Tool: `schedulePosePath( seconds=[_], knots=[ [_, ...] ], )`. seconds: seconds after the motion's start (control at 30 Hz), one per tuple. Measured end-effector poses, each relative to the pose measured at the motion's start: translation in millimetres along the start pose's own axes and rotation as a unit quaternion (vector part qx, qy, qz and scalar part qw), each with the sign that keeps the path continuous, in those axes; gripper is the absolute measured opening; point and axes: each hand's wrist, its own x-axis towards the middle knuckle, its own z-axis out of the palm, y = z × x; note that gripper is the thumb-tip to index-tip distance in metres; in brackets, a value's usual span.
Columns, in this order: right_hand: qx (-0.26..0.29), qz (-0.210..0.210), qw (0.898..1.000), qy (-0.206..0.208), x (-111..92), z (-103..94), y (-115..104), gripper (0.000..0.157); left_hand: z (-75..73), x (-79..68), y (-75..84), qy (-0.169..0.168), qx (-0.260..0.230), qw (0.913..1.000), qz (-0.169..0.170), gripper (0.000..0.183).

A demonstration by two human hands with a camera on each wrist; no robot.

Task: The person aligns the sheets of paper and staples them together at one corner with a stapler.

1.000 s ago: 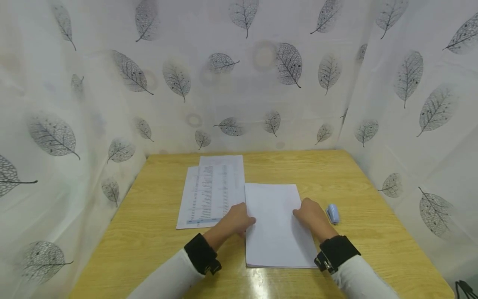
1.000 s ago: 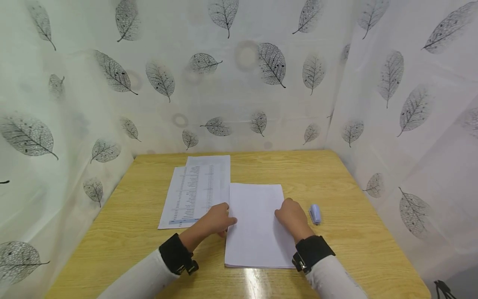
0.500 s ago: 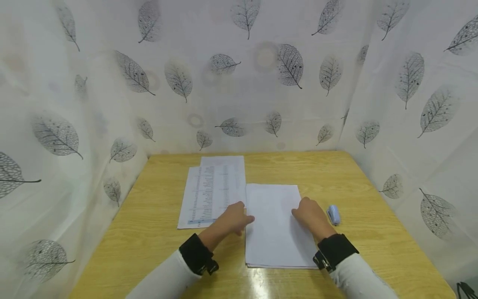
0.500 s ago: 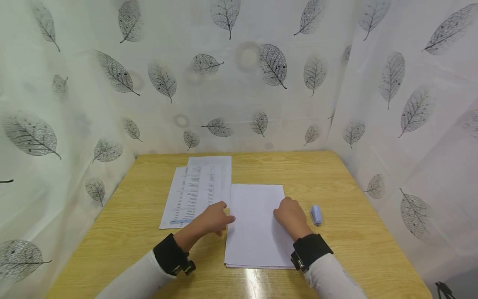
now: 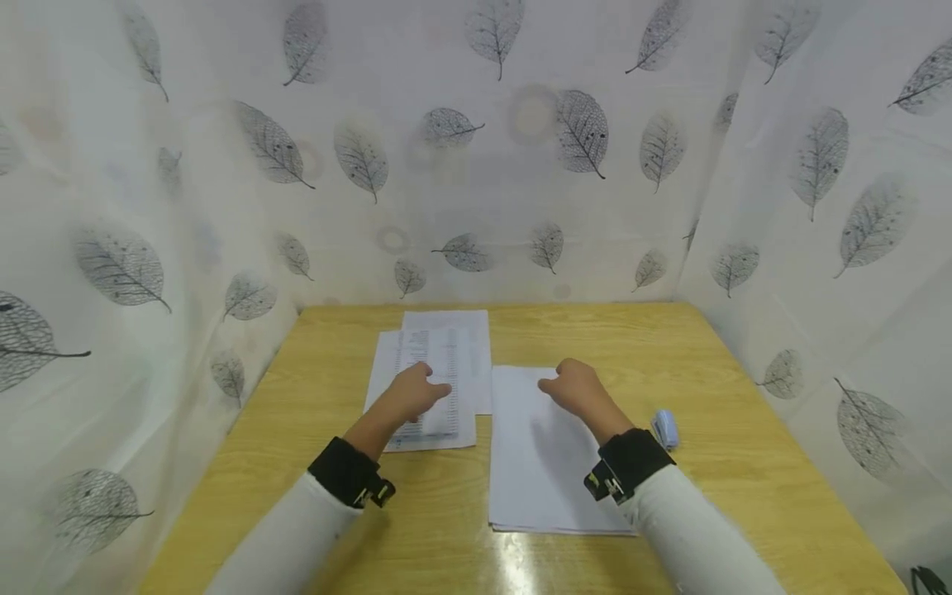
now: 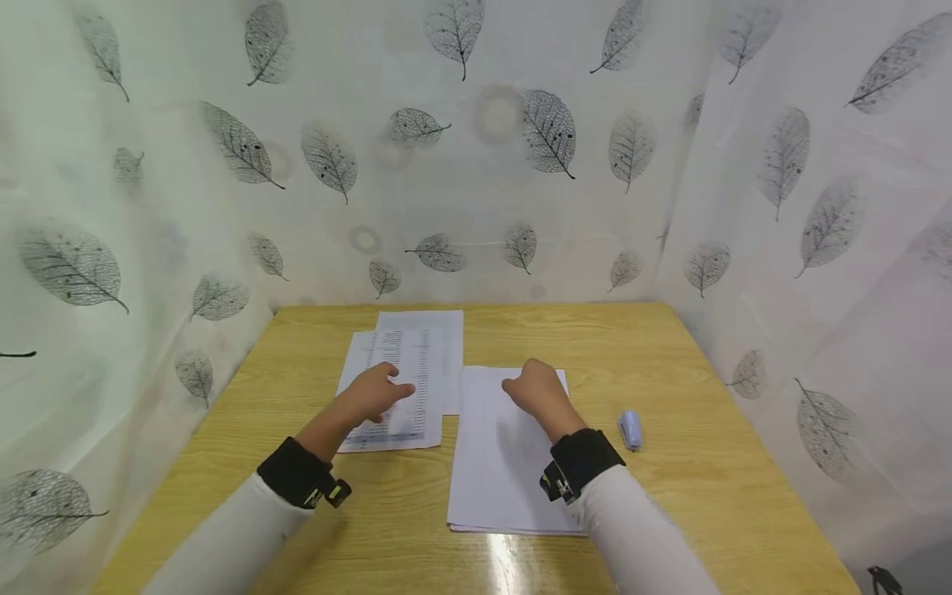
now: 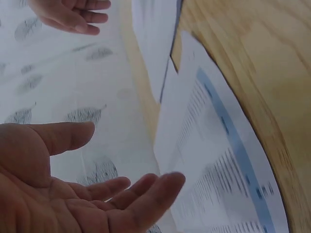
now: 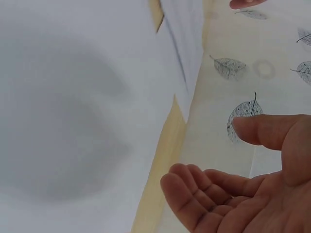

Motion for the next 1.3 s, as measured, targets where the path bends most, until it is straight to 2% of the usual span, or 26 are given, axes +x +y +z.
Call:
schedulePosePath(
  seconds=[0.13,0.23,0.37,0.47,0.57,0.67,0.83,1.07,1.2,1.3],
  knots=[
    [0.064,0.011,0.998,-0.026,8.9,7.9,-20.5,0.058,-14.5,9.0,-18.1,0.018,0.016,0.9996,-0.011,0.071],
    [0.123,0.018,0.991,-0.039,15.2,20.6,-36.3,0.056,-25.8,12.9,-32.7,0.029,0.019,0.9991,-0.025,0.075],
    [0.210,0.030,0.976,-0.050,21.1,46.0,-54.3,0.052,-38.9,16.2,-52.2,0.027,0.008,0.9975,-0.065,0.081],
    [0.249,0.048,0.966,-0.054,24.1,62.9,-64.4,0.049,-43.5,19.0,-64.2,0.023,-0.003,0.9954,-0.092,0.082],
    [0.262,0.075,0.960,-0.059,26.8,74.2,-71.8,0.048,-45.7,21.7,-73.3,0.022,-0.014,0.9939,-0.108,0.081],
    [0.254,0.105,0.959,-0.066,29.4,80.9,-76.7,0.048,-47.5,23.9,-79.3,0.024,-0.018,0.9930,-0.114,0.079],
    [0.239,0.133,0.960,-0.064,34.2,88.1,-79.0,0.049,-49.8,25.5,-80.1,0.022,-0.047,0.9899,-0.132,0.080],
    [0.283,0.158,0.945,-0.051,36.9,98.0,-79.9,0.052,-49.1,27.0,-78.6,0.013,-0.063,0.9850,-0.160,0.080],
    [0.290,0.165,0.941,-0.048,35.4,99.1,-82.6,0.055,-48.3,28.6,-82.4,0.013,-0.076,0.9847,-0.157,0.077],
    [0.284,0.171,0.942,-0.048,35.8,99.5,-83.9,0.052,-47.8,30.6,-85.9,0.018,-0.076,0.9864,-0.145,0.066]
  ],
)
